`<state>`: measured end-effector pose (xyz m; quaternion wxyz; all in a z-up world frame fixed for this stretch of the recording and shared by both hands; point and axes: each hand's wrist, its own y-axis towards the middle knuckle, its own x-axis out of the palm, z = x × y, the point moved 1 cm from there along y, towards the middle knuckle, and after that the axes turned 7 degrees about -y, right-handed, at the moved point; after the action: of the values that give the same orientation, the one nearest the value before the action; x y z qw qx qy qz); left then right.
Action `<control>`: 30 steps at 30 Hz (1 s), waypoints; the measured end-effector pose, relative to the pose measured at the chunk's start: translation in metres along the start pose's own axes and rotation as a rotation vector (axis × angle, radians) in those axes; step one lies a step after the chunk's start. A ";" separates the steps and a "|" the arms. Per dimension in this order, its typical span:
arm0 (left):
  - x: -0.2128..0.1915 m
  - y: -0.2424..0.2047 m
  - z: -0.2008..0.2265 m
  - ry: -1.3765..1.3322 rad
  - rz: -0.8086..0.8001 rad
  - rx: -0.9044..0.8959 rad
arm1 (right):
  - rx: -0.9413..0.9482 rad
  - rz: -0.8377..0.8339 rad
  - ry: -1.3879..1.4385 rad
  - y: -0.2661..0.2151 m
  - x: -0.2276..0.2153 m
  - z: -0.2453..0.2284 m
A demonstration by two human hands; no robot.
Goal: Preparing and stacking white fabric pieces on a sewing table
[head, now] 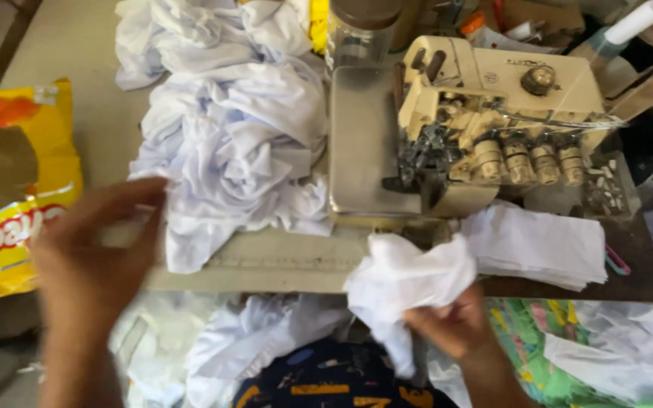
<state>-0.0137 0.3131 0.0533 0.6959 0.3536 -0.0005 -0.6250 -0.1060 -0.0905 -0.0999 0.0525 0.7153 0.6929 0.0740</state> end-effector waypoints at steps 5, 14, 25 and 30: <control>-0.113 0.001 -0.203 0.008 0.244 -0.137 | -0.225 -0.762 -0.357 0.051 0.128 -0.092; -0.145 0.067 -0.240 0.651 -0.311 -0.479 | 0.084 -1.324 -0.754 0.033 0.190 0.014; -0.114 0.086 -0.305 0.955 -0.502 -0.409 | 0.125 -1.216 -0.664 0.027 0.187 0.040; -0.121 0.075 -0.341 0.914 -0.418 -0.349 | 0.157 -1.214 -0.659 0.029 0.186 0.043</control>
<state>0.1761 0.5841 -0.1118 0.5341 0.4612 0.4775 -0.5235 -0.0650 0.0958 -0.1306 0.2404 0.1883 0.9215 -0.2398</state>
